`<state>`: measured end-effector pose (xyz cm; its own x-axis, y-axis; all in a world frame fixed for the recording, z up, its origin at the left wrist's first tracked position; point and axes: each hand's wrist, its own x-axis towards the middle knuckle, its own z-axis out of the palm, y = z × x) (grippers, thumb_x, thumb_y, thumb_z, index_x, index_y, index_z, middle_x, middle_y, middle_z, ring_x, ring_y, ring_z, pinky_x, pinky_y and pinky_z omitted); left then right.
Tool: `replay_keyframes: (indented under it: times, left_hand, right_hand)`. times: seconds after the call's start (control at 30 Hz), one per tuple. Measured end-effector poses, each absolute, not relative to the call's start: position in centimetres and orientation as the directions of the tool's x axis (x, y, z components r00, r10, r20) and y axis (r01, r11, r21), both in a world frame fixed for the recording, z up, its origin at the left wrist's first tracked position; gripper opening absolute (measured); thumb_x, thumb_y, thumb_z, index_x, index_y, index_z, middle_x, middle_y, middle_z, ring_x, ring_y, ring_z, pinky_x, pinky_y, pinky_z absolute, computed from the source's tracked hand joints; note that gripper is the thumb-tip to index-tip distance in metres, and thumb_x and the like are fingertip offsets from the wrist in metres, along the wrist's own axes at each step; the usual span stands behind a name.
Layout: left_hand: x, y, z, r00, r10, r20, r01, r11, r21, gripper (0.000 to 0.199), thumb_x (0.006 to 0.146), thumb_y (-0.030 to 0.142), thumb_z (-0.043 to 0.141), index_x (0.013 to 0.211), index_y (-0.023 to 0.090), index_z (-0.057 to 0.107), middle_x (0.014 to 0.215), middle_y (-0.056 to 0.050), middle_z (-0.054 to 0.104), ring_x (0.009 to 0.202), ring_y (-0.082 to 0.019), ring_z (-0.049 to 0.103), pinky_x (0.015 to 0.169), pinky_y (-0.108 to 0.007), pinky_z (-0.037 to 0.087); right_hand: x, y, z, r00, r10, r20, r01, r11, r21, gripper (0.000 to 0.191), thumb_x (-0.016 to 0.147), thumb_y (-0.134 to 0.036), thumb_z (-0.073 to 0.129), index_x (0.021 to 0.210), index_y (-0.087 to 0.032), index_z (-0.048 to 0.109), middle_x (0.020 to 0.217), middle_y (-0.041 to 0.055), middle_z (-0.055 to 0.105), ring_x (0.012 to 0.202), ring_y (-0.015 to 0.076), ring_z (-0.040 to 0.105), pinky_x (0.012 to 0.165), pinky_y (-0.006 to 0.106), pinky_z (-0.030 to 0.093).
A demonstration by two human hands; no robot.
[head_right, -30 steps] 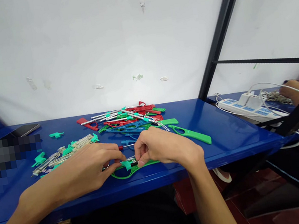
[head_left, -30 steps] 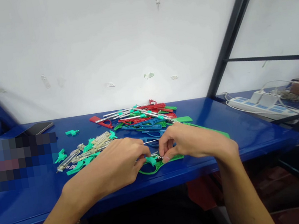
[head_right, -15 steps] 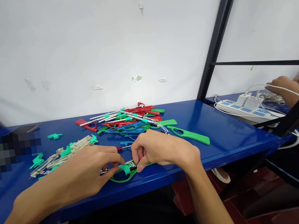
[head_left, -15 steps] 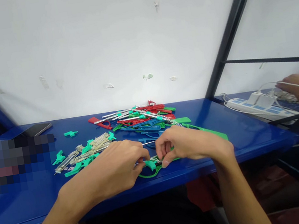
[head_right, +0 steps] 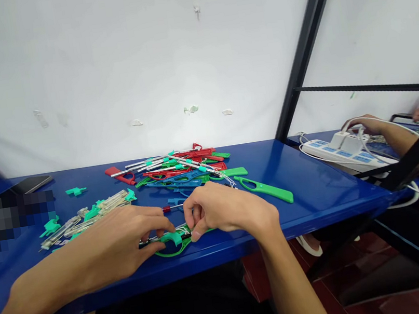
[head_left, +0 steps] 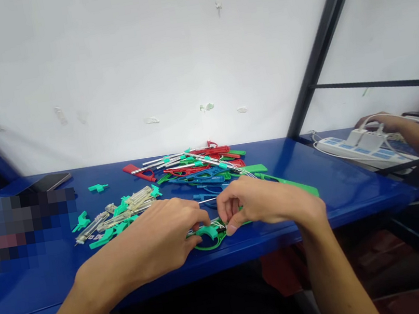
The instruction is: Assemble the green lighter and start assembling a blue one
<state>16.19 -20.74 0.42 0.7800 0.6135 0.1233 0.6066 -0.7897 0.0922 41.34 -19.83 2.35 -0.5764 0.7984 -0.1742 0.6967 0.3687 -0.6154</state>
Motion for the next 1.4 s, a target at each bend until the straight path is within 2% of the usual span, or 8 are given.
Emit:
replay_keyframes:
  times: [0.17,0.37,0.6,0.87,1.03,1.27,1.4]
  left_hand:
    - [16.38,-20.52,0.35,0.794,0.596,0.120,0.592,-0.803,0.075,0.024,0.092,0.004,0.062,0.091,0.026,0.071,0.090,0.001,0.074,0.078,-0.020,0.070,0.068,-0.034,0.039]
    - [16.31,-20.29,-0.01,0.805,0.583,0.109,0.577,-0.812,0.082,0.026,0.093,0.002,0.058,0.090,0.025,0.068,0.089,0.001,0.071,0.078,-0.019,0.068,0.068,-0.035,0.037]
    - [16.55,-20.40,0.18,0.803,0.589,0.086,0.583,-0.808,0.090,0.030,0.090,-0.003,0.055,0.089,0.024,0.068,0.089,0.000,0.070,0.079,-0.019,0.068,0.069,-0.033,0.039]
    - [16.39,-20.42,0.05,0.810,0.580,0.086,0.571,-0.814,0.108,0.032,0.092,-0.003,0.056,0.096,0.026,0.070,0.093,0.001,0.071,0.083,-0.019,0.069,0.071,-0.033,0.040]
    - [16.23,-20.30,-0.17,0.813,0.572,0.106,0.564,-0.820,0.098,0.035,0.092,-0.003,0.057,0.099,0.027,0.074,0.094,0.000,0.073,0.084,-0.020,0.071,0.074,-0.032,0.043]
    - [16.00,-20.16,-0.26,0.827,0.544,0.142,0.539,-0.839,0.074,0.035,0.095,0.002,0.055,0.106,0.027,0.078,0.094,-0.004,0.074,0.086,-0.021,0.074,0.076,-0.030,0.049]
    - [15.86,-20.14,-0.32,0.828,0.536,0.165,0.531,-0.844,0.077,0.034,0.097,0.006,0.053,0.104,0.027,0.079,0.090,-0.003,0.073,0.080,-0.020,0.072,0.071,-0.030,0.049]
  right_hand:
    - [41.30,-19.84,2.48,-0.583,0.791,-0.186,0.697,0.369,-0.616,0.016,0.084,-0.023,0.090,0.082,-0.021,0.075,0.077,-0.0040,0.075,0.073,0.0133,0.067,0.062,0.022,0.047]
    - [41.42,-19.85,2.36,-0.582,0.793,-0.178,0.691,0.367,-0.623,0.018,0.084,-0.022,0.091,0.080,-0.021,0.073,0.073,-0.0058,0.072,0.071,0.0124,0.067,0.060,0.022,0.045]
    - [41.48,-19.90,2.53,-0.586,0.789,-0.183,0.690,0.368,-0.623,0.014,0.086,-0.024,0.090,0.084,-0.021,0.077,0.078,-0.0044,0.076,0.073,0.0130,0.068,0.062,0.022,0.046]
    - [41.57,-20.04,2.67,-0.591,0.785,-0.187,0.701,0.385,-0.600,0.014,0.088,-0.027,0.089,0.085,-0.021,0.077,0.083,-0.0028,0.077,0.076,0.0131,0.066,0.064,0.022,0.046]
    - [41.51,-20.44,3.05,-0.563,0.804,-0.190,0.736,0.383,-0.559,0.013,0.090,-0.027,0.086,0.083,-0.022,0.076,0.080,-0.0032,0.074,0.072,0.0129,0.061,0.060,0.023,0.041]
    - [41.38,-20.26,2.89,-0.551,0.804,-0.224,0.743,0.350,-0.570,0.014,0.086,-0.027,0.090,0.089,-0.021,0.077,0.085,-0.0017,0.080,0.079,0.0153,0.070,0.064,0.023,0.047]
    - [41.46,-20.24,2.84,-0.572,0.796,-0.199,0.747,0.404,-0.528,0.006,0.089,-0.022,0.086,0.090,-0.021,0.080,0.090,0.0001,0.083,0.080,0.0152,0.070,0.064,0.022,0.046]
